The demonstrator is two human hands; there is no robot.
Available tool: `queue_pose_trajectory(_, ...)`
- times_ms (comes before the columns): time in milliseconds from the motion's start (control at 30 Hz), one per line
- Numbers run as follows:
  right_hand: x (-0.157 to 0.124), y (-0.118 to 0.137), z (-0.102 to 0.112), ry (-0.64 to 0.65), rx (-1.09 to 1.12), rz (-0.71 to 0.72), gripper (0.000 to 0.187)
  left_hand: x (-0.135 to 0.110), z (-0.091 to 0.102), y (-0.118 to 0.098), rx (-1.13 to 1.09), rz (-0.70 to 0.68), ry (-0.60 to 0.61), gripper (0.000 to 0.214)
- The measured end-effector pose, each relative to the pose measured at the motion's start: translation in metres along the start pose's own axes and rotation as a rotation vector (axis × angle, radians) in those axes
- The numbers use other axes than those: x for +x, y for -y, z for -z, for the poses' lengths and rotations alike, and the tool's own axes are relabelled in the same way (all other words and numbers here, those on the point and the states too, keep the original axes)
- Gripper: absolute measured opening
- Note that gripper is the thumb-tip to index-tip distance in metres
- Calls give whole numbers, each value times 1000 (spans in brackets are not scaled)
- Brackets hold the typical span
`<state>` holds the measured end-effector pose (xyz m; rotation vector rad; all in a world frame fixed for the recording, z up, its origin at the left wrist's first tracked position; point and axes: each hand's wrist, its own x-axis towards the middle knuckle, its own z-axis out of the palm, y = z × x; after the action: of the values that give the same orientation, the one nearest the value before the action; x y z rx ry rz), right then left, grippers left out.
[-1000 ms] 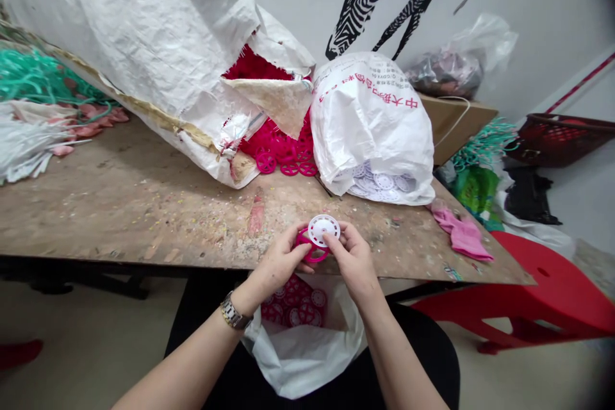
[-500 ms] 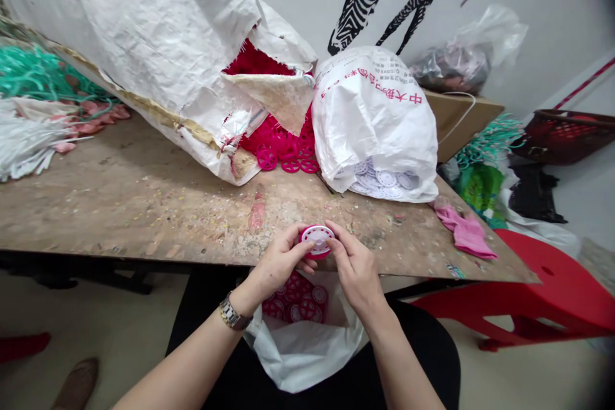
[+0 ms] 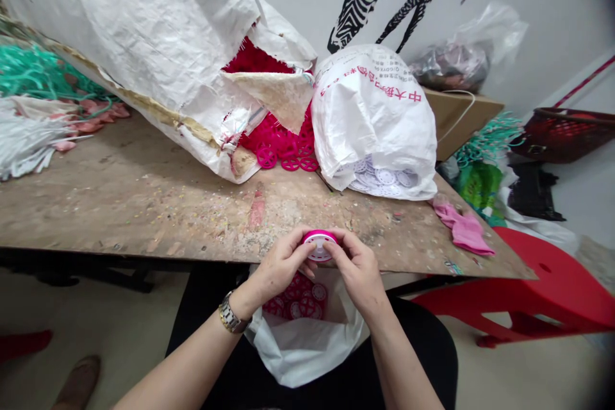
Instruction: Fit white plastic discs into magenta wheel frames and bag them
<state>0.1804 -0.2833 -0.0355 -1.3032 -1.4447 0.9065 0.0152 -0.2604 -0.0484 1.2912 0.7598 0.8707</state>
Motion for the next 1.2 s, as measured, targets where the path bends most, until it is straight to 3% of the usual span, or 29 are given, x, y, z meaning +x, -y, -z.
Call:
queue_pose_trajectory(133, -7, 6, 0, 0, -1, 37, 17, -5, 1, -4, 145, -40, -3, 29)
queue_pose_trajectory(433, -16, 8, -9, -126, -103, 78, 11, -9, -2, 4, 424, -183, -145, 23)
queue_pose_trajectory(633, -14, 3, -1, -27, -99, 31, 14, -2, 2, -1, 423, -37, 56, 28)
queue_pose_trajectory(800, -17, 4, -1, -24, -81, 36, 15, -3, -5, -2, 563, -156, -81, 29)
queue_pose_trajectory(867, -17, 1, -3, -39, -26, 3, 14, -3, -8, -3, 542, -148, -95, 30)
queue_pose_trajectory(1067, -12, -14, -1, -111, 290, -181, 20, -6, -10, -7, 355, 72, 76, 32)
queue_pose_trajectory(1200, -14, -10, 1, -64, 298, -185, 23, -9, -12, -3, 237, 64, 23, 34)
